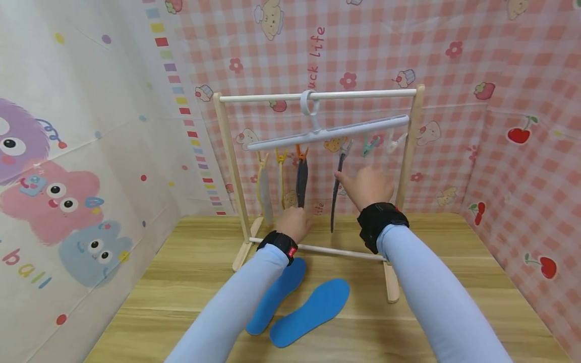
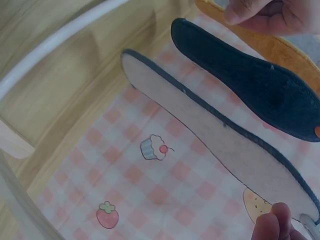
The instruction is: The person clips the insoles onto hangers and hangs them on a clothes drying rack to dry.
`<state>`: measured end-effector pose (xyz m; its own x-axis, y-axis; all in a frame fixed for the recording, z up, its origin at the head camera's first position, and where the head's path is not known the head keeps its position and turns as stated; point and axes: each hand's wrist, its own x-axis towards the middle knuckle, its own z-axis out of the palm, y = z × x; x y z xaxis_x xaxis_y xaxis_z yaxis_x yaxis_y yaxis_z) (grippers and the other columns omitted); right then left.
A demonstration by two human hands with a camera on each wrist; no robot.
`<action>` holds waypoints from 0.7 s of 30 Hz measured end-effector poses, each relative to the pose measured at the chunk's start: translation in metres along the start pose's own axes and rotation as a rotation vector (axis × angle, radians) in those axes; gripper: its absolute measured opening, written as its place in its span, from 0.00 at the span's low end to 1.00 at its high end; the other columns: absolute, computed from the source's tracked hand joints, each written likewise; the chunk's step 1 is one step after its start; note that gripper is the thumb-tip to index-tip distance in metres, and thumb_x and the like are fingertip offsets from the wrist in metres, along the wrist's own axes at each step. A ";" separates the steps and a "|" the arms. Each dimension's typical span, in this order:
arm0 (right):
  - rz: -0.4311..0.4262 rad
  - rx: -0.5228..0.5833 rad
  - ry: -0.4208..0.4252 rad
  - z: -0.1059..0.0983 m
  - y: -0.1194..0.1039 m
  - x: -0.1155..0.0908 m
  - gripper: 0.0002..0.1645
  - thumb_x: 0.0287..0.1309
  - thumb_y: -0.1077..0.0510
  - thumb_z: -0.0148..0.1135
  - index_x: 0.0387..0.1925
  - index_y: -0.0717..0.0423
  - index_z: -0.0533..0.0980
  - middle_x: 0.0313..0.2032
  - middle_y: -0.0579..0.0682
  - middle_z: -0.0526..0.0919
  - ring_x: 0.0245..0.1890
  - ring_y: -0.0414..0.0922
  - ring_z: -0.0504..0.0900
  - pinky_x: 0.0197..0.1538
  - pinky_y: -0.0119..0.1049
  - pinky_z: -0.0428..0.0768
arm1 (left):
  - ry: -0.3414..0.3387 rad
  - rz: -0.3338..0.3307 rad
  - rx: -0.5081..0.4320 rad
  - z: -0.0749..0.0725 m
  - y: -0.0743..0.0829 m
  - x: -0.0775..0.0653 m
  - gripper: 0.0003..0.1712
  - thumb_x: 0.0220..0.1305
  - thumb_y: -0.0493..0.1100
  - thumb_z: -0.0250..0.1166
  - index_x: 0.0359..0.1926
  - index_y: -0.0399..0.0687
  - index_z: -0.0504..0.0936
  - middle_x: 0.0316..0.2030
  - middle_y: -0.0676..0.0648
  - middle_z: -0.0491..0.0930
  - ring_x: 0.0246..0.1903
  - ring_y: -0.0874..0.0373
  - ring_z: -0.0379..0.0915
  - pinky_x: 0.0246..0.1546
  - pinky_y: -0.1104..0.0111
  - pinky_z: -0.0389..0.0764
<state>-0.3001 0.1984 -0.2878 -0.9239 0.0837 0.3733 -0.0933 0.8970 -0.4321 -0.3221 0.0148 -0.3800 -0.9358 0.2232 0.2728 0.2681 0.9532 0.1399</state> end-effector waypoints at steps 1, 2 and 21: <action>0.001 0.001 -0.002 0.001 0.001 -0.002 0.44 0.63 0.25 0.50 0.04 0.50 0.63 0.06 0.46 0.58 0.08 0.43 0.57 0.14 0.36 0.54 | -0.013 -0.003 -0.003 0.000 -0.002 -0.002 0.12 0.68 0.44 0.62 0.33 0.45 0.90 0.28 0.44 0.85 0.26 0.51 0.82 0.23 0.61 0.80; 0.002 0.005 -0.002 0.002 0.001 -0.003 0.43 0.63 0.27 0.52 0.04 0.50 0.63 0.06 0.46 0.58 0.08 0.43 0.57 0.15 0.36 0.53 | -0.032 -0.004 -0.006 0.001 -0.005 -0.005 0.11 0.67 0.44 0.63 0.33 0.44 0.89 0.28 0.43 0.85 0.27 0.51 0.82 0.24 0.61 0.80; 0.067 -0.073 -0.107 0.003 0.009 -0.030 0.43 0.60 0.22 0.48 0.13 0.52 0.77 0.10 0.48 0.69 0.13 0.48 0.68 0.18 0.38 0.59 | -0.362 -0.104 0.116 0.019 -0.051 -0.058 0.25 0.53 0.61 0.75 0.41 0.46 0.88 0.41 0.43 0.84 0.40 0.50 0.82 0.38 0.59 0.82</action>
<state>-0.2740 0.2023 -0.3057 -0.9620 0.1006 0.2540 -0.0069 0.9206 -0.3904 -0.2859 -0.0426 -0.4214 -0.9824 0.1619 -0.0933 0.1593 0.9866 0.0345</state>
